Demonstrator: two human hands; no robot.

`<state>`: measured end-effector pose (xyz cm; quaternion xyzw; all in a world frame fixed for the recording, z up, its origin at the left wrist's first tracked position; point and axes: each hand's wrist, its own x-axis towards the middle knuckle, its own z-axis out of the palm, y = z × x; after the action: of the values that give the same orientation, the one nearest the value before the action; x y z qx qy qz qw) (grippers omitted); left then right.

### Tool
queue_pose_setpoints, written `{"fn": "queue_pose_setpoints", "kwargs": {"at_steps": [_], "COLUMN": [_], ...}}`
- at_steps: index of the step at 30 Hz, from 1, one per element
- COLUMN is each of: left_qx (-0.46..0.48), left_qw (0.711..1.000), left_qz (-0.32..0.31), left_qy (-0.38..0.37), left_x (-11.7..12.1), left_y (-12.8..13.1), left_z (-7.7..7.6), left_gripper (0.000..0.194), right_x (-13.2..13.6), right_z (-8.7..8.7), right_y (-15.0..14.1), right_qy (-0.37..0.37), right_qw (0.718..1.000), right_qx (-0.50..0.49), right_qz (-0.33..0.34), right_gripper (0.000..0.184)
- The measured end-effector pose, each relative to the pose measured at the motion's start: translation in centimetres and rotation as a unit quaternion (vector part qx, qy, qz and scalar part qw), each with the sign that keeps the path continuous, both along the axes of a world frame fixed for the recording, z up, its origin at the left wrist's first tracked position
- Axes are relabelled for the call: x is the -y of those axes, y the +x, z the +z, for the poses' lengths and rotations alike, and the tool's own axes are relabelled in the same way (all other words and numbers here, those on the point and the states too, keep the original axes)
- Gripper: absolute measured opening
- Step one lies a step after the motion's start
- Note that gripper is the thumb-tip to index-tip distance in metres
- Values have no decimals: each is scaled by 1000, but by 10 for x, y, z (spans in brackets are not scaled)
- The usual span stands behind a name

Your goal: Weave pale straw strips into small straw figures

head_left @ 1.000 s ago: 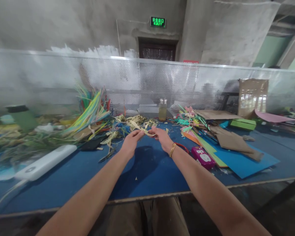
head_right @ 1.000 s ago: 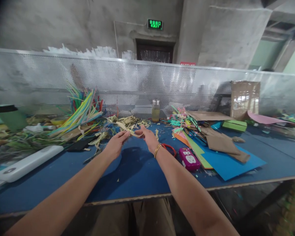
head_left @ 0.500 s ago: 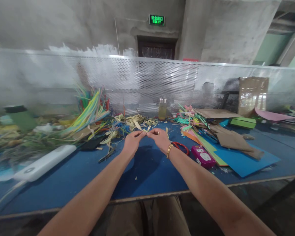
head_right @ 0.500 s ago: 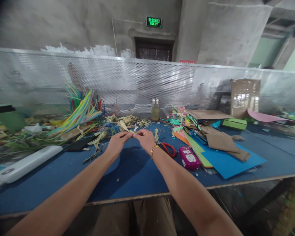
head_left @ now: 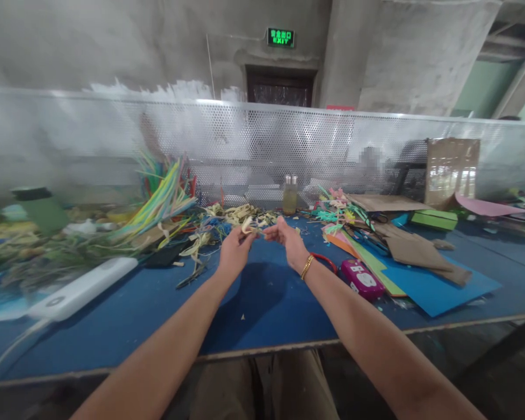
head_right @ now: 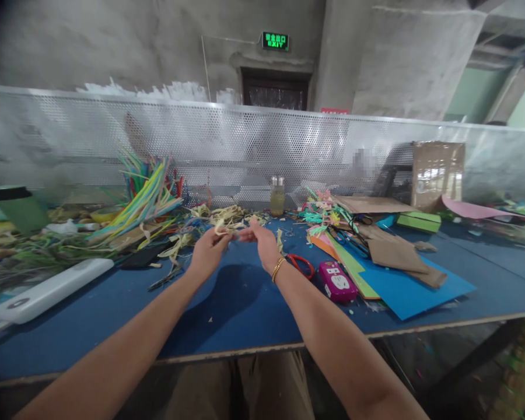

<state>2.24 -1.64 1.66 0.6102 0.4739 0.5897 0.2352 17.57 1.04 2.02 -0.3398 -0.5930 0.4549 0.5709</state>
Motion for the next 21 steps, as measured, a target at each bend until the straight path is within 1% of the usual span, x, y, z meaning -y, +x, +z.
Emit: {"fn": "queue_pose_setpoints", "kwargs": {"at_steps": [1, 3, 5, 6, 9, 15, 21], "left_qx": [56, 125, 143, 143, 138, 145, 152], "left_qw": [998, 989, 983, 981, 978, 972, 977], "left_qz": [-24, -63, -86, -97, -123, -151, -114], "left_qy": [-20, -56, -80, -88, -99, -107, -97], "left_x": [-2, -5, -6, -6, -4, -2, -3], "left_y": [0, 0, 1, 2, 4, 8, 9], "left_z": [-1, -4, -5, -6, -7, -7, -8], "left_gripper": [28, 34, 36, 36, 35, 39, 36], "right_x": [-1, -4, -6, -6, -6, -7, -6], "right_z": [2, 2, 2, 1, -1, -4, -8], "right_y": [2, 7, 10, 10, 10, 5, 3], "right_qy": [13, 54, 97, 113, 128, 92, 81], "right_qw": [1000, 995, 986, 982, 976, 980, 986], "right_qx": [-5, 11, 55, 80, 130, 139, 119], "right_qz": [-21, -79, -123, -131, -121, -109, -88], "right_gripper": [52, 43, 30, 26, 21, 20, 22]}}
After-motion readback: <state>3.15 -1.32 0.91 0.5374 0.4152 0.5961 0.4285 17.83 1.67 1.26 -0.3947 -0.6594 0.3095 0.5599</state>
